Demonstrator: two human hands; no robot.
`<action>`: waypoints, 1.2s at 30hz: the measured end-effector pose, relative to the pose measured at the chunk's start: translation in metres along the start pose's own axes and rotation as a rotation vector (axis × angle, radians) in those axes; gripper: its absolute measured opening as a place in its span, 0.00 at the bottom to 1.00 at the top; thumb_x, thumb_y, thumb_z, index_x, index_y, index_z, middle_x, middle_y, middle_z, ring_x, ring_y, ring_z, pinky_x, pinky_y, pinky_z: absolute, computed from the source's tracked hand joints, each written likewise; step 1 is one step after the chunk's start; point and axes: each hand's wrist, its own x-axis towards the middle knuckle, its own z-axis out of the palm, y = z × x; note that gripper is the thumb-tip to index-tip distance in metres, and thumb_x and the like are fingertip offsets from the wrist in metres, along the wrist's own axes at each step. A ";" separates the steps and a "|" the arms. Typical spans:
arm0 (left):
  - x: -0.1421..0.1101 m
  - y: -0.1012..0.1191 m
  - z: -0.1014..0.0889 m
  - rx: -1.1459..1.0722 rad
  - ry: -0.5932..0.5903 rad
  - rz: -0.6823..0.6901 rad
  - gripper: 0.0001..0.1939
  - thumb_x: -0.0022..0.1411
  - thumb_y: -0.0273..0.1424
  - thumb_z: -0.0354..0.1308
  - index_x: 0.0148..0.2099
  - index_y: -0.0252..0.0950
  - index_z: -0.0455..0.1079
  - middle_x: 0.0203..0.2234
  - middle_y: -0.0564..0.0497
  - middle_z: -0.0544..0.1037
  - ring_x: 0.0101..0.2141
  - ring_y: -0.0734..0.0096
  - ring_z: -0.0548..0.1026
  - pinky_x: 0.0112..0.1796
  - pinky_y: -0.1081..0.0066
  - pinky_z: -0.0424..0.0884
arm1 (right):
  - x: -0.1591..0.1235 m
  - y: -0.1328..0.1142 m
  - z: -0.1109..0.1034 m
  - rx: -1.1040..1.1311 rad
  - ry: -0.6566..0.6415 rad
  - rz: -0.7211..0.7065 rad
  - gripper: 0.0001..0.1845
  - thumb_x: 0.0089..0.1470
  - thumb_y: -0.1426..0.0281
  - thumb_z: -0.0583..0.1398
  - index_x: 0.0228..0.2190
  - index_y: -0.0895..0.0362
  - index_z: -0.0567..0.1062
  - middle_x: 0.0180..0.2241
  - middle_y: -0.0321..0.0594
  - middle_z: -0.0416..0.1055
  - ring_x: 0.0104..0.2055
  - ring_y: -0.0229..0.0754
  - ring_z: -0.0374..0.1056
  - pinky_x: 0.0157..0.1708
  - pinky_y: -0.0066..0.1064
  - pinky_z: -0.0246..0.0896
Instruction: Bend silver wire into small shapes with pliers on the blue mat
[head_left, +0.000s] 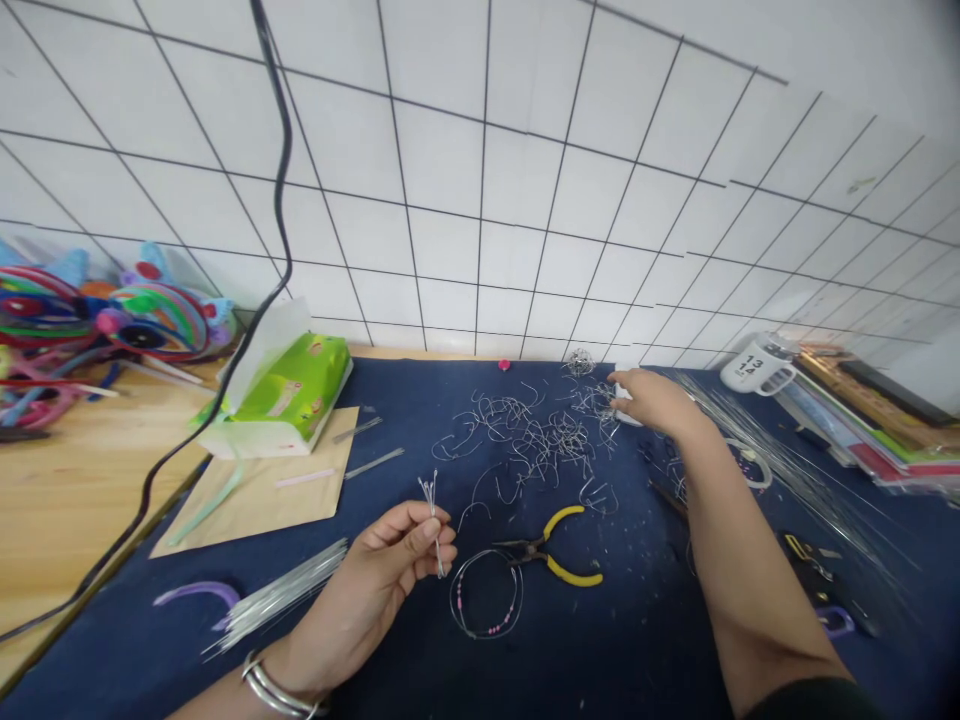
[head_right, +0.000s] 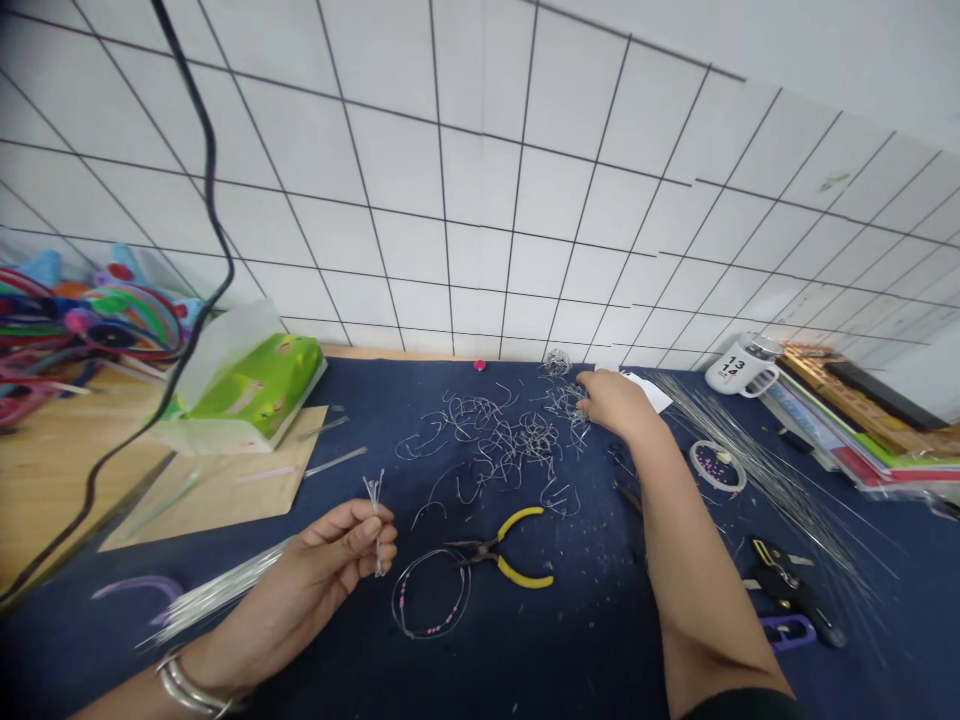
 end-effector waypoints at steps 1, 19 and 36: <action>0.000 0.000 0.000 0.000 -0.003 0.000 0.08 0.51 0.29 0.62 0.35 0.33 0.70 0.28 0.51 0.73 0.27 0.76 0.71 0.32 0.76 0.68 | -0.003 -0.005 -0.004 -0.034 -0.001 -0.017 0.20 0.42 0.66 0.62 0.41 0.54 0.71 0.41 0.45 0.69 0.44 0.51 0.62 0.42 0.38 0.55; -0.001 0.000 -0.003 0.014 -0.081 0.052 0.07 0.54 0.30 0.59 0.36 0.33 0.69 0.28 0.50 0.73 0.28 0.74 0.71 0.32 0.74 0.67 | -0.001 -0.062 0.045 -0.304 -0.408 -0.341 0.07 0.50 0.70 0.54 0.29 0.53 0.73 0.32 0.38 0.72 0.33 0.40 0.67 0.29 0.28 0.56; 0.000 -0.001 -0.003 0.027 -0.077 0.051 0.07 0.55 0.31 0.58 0.36 0.33 0.67 0.27 0.50 0.72 0.28 0.74 0.71 0.32 0.74 0.66 | 0.004 -0.067 0.074 -0.386 -0.280 -0.280 0.10 0.50 0.69 0.53 0.35 0.56 0.70 0.38 0.45 0.69 0.39 0.45 0.65 0.33 0.31 0.57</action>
